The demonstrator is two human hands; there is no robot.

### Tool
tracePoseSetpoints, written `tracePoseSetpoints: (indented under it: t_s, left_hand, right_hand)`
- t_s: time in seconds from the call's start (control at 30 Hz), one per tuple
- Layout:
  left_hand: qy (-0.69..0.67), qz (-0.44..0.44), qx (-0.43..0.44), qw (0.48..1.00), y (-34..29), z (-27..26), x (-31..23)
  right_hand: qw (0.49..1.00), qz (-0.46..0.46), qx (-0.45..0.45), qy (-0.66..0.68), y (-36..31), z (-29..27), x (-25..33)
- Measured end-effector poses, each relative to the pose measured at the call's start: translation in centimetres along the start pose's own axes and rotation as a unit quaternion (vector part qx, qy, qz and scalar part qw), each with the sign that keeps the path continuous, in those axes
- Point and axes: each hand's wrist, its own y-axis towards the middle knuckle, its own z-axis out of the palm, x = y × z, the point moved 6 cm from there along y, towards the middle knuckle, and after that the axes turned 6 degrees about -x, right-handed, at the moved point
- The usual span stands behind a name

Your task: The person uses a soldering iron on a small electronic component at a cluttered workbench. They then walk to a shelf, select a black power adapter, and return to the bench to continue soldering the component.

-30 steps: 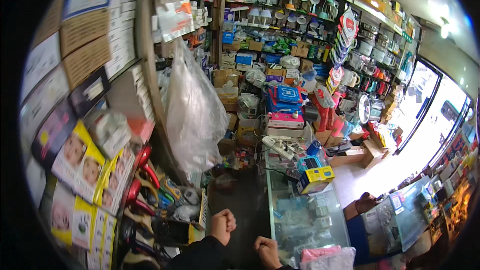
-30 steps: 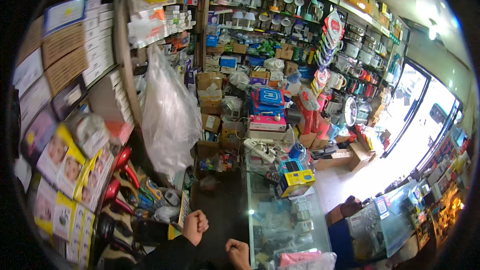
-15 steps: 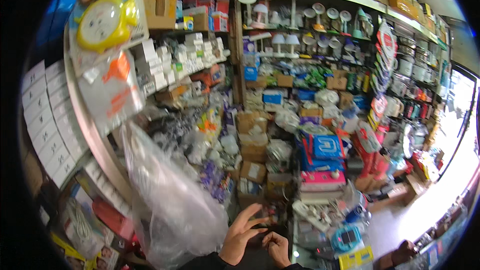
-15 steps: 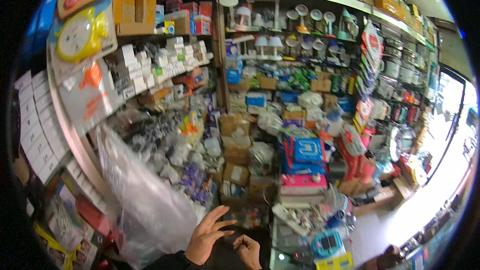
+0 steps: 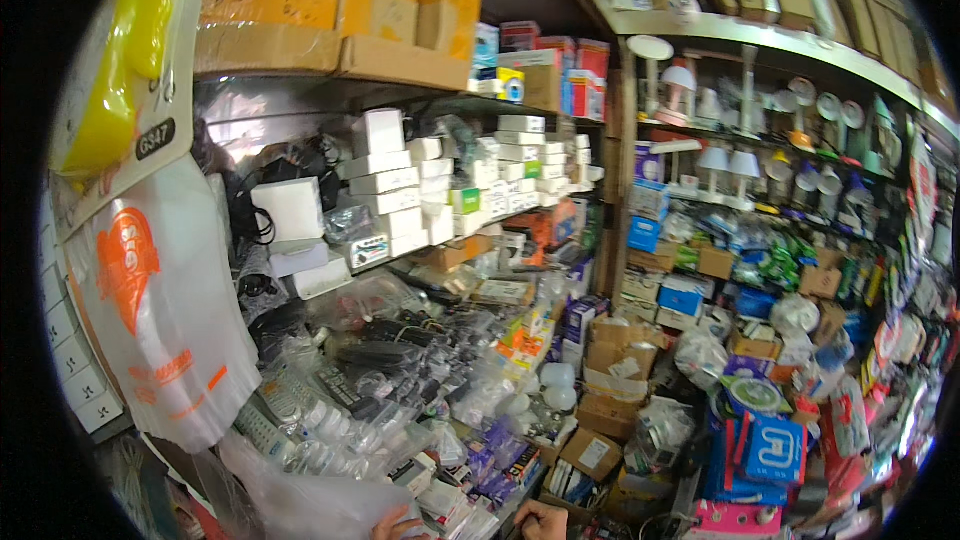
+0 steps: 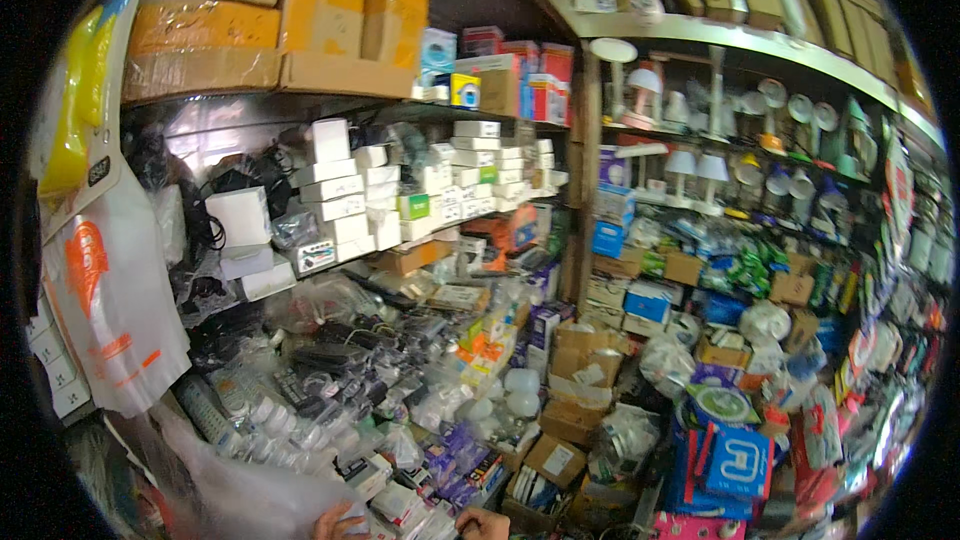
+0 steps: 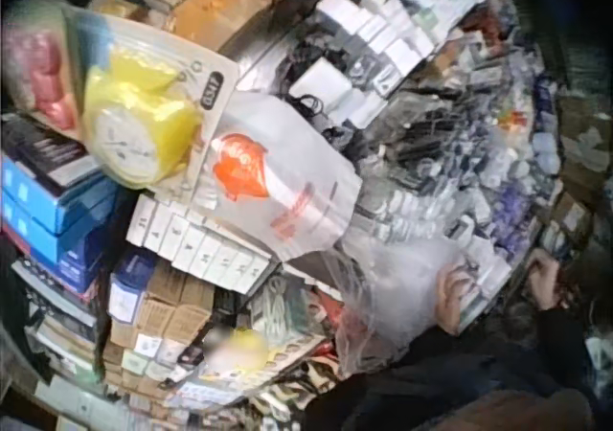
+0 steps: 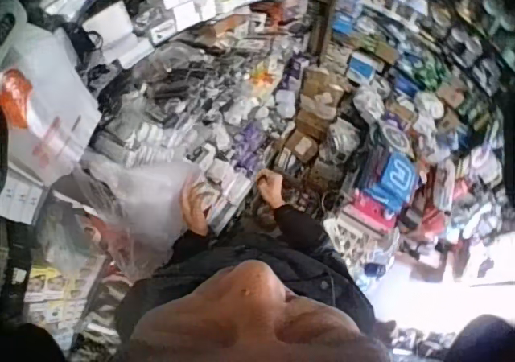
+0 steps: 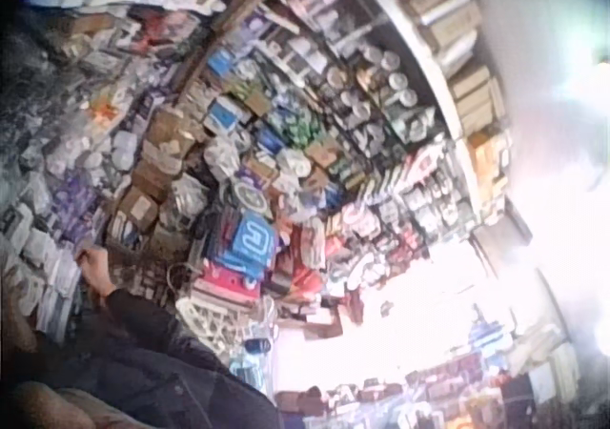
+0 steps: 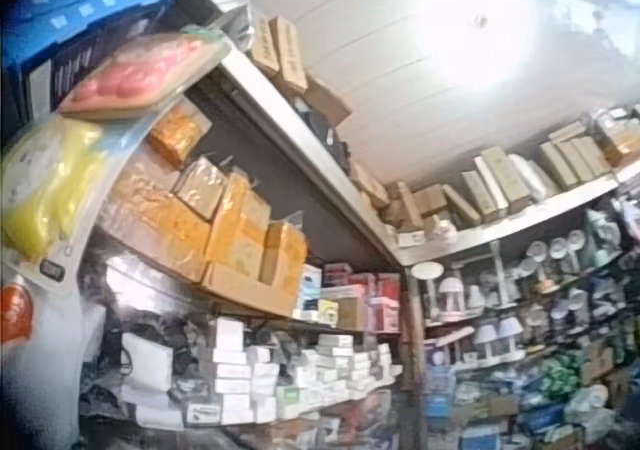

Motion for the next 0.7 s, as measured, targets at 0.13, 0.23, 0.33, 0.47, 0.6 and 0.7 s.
tracePoseSetpoints:
  t_s: [0.13,0.23,0.33,0.47,0.6,0.7]
  left_hand:
    - [-0.008,-0.114,-0.082,0.990,1.2,0.6,1.5]
    - [-0.061,-0.208,-0.159,0.963,1.3,-0.2,3.5]
    - [-0.053,-0.163,-0.150,0.974,1.7,-0.5,5.0]
    - [-0.042,-0.152,-0.177,0.971,1.3,0.1,8.2]
    - [-0.034,-0.128,-0.204,0.970,0.6,1.5,10.9]
    - [-0.021,-0.114,-0.214,0.970,0.1,3.7,13.1]
  right_hand:
    - [0.985,-0.150,0.083,0.012,3.6,3.8,0.8]
    - [0.974,-0.161,0.149,0.059,5.9,7.1,0.2]
    - [0.956,-0.237,0.170,0.032,6.7,10.3,-1.2]
    - [0.940,-0.245,0.218,0.095,7.5,14.4,-4.6]
    - [0.940,-0.208,0.234,0.134,9.4,16.1,-7.9]
    - [0.881,-0.081,0.355,0.301,9.9,15.0,-9.5]
